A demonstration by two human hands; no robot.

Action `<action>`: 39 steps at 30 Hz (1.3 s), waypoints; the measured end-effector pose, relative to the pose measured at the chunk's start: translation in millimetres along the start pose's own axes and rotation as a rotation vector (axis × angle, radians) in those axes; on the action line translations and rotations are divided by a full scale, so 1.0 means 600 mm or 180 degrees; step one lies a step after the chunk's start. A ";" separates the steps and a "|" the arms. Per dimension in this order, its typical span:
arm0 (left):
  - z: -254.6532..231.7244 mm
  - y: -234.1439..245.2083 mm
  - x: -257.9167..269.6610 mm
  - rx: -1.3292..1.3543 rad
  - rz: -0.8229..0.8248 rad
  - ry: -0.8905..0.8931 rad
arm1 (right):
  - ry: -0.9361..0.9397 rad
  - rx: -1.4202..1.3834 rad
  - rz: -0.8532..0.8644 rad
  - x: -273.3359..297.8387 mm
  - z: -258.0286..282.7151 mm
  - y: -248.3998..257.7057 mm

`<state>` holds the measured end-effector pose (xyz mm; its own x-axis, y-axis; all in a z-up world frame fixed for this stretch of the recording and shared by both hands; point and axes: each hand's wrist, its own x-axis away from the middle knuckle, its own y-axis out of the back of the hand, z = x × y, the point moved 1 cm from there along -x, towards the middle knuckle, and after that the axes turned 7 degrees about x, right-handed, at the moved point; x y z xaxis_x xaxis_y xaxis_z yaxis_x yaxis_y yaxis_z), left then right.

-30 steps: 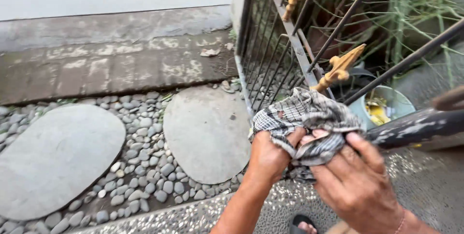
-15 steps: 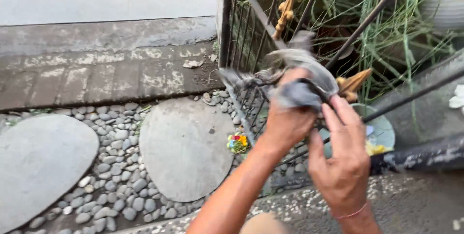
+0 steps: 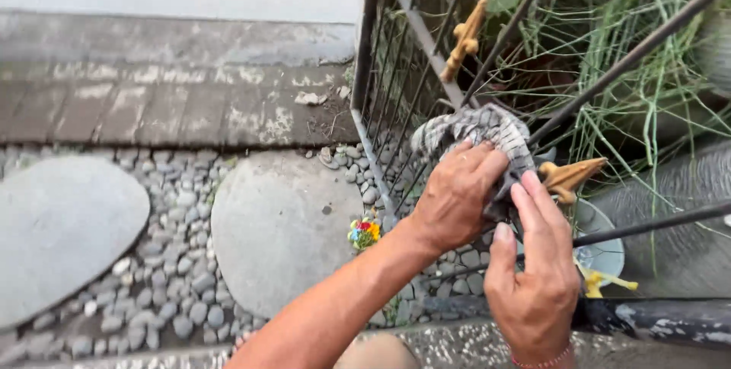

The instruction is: Wiping down a metal gate with a cloth.

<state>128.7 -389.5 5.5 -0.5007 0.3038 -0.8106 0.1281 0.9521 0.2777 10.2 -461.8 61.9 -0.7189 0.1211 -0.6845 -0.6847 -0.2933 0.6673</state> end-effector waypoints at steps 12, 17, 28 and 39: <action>0.046 -0.052 -0.043 0.0302 0.0185 -0.0174 | 0.0105 0.0389 0.0058 -0.028 -0.078 0.004; 0.123 -0.052 -0.063 0.0212 0.0654 -0.0607 | 0.0136 0.0405 0.0105 -0.074 -0.090 -0.031; 0.104 -0.082 -0.054 0.0020 0.0152 -0.0397 | 0.0325 0.0516 0.0759 -0.062 -0.107 -0.044; 0.141 -0.033 -0.060 0.0781 0.0543 -0.0396 | -0.0233 0.0475 0.0361 -0.064 -0.079 -0.042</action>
<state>216.6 -416.5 -14.3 -0.3477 0.4474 -0.8240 0.4113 0.8625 0.2947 60.7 -503.8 57.4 -0.7956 0.1654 -0.5828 -0.6050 -0.1659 0.7787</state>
